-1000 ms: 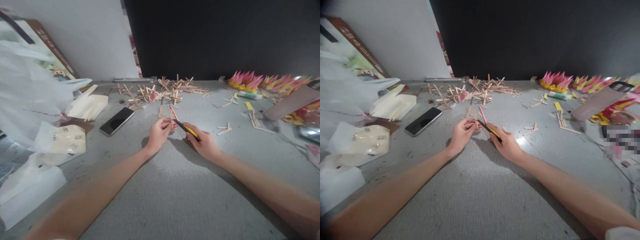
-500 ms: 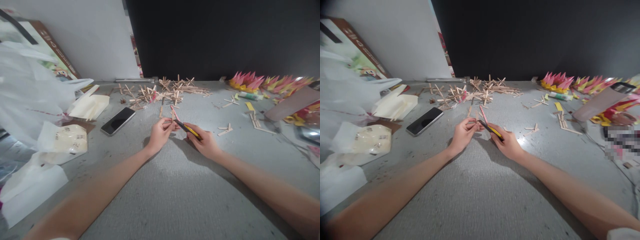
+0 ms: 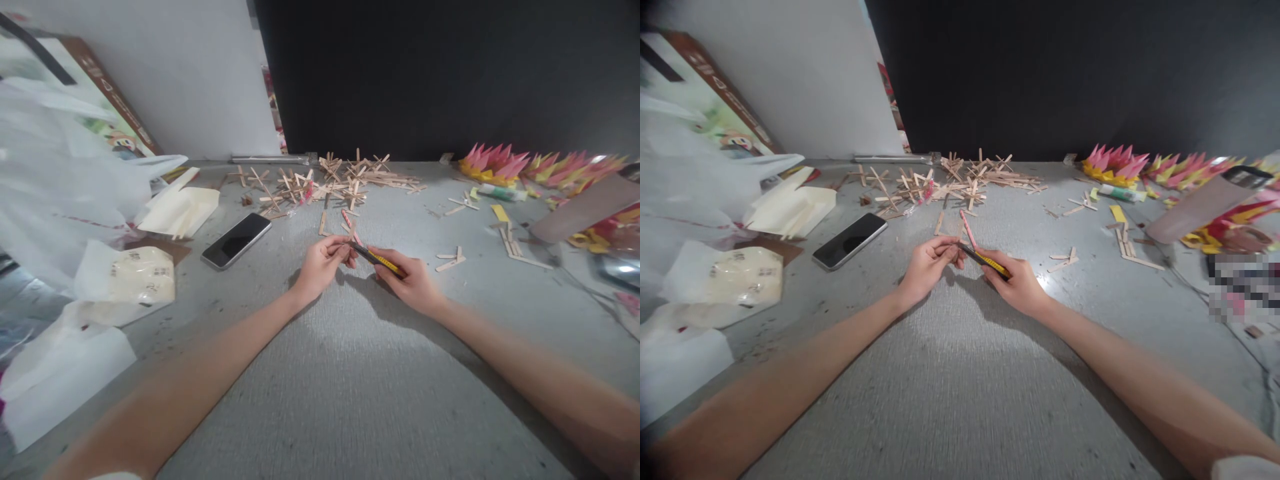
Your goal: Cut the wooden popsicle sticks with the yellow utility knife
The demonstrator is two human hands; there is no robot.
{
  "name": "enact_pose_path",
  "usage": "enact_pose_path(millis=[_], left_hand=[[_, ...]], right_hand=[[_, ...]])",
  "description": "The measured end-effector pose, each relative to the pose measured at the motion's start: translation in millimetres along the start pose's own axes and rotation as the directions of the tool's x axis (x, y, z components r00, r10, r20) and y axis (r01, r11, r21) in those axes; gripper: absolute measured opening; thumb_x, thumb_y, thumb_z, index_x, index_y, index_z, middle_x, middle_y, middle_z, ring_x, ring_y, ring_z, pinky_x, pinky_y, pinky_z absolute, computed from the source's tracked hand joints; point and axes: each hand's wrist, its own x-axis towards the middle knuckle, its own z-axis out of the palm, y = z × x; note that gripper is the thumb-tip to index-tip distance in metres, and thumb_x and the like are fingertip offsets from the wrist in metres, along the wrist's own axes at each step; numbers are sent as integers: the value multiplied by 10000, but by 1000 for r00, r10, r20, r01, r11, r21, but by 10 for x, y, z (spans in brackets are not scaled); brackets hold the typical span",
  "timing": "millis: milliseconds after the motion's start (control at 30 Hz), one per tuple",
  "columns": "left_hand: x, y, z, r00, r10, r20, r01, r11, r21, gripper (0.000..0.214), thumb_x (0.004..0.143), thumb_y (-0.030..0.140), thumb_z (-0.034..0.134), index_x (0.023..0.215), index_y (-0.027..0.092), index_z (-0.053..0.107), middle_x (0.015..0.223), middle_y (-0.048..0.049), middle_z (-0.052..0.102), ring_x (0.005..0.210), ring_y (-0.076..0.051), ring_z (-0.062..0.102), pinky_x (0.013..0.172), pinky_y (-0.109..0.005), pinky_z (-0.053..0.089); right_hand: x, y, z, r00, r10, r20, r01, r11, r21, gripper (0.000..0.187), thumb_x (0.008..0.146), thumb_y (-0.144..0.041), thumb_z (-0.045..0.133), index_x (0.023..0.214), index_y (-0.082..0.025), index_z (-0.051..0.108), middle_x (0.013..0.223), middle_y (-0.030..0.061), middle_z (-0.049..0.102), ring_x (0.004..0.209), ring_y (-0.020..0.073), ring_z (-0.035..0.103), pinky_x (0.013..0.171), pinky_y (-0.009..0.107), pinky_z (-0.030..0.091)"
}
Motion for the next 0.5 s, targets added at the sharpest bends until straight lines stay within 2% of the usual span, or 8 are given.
enact_pose_path(millis=[100, 233, 500], left_hand=[[-6, -2, 4, 1000, 2, 13, -2, 1000, 5, 426, 902, 522, 802, 1075, 146, 699, 844, -74, 781, 688, -168, 740, 701, -299, 603], [0, 7, 21, 999, -38, -39, 37, 999, -26, 490, 860, 563, 830, 1072, 155, 660, 927, -109, 811, 761, -208, 784, 771, -345, 634], [-10, 3, 40, 997, -50, -64, 48, 998, -31, 489, 869, 553, 822, 1081, 169, 606, 988, -133, 825, 843, -255, 819, 837, -396, 653]], right_hand=[[-17, -16, 5, 998, -52, -18, 51, 997, -59, 375, 1055, -318, 564, 1408, -246, 669, 1234, 94, 791, 835, 162, 780, 787, 271, 606], [-28, -52, 5, 993, -77, -85, 66, 990, -128, 381, 1060, -319, 560, 1416, -227, 659, 1116, 86, 816, 795, 156, 773, 757, 254, 605], [-19, -63, 15, 996, -76, -50, 66, 981, -183, 389, 1068, -308, 542, 1438, -249, 646, 1211, 89, 803, 889, 168, 785, 816, 262, 611]])
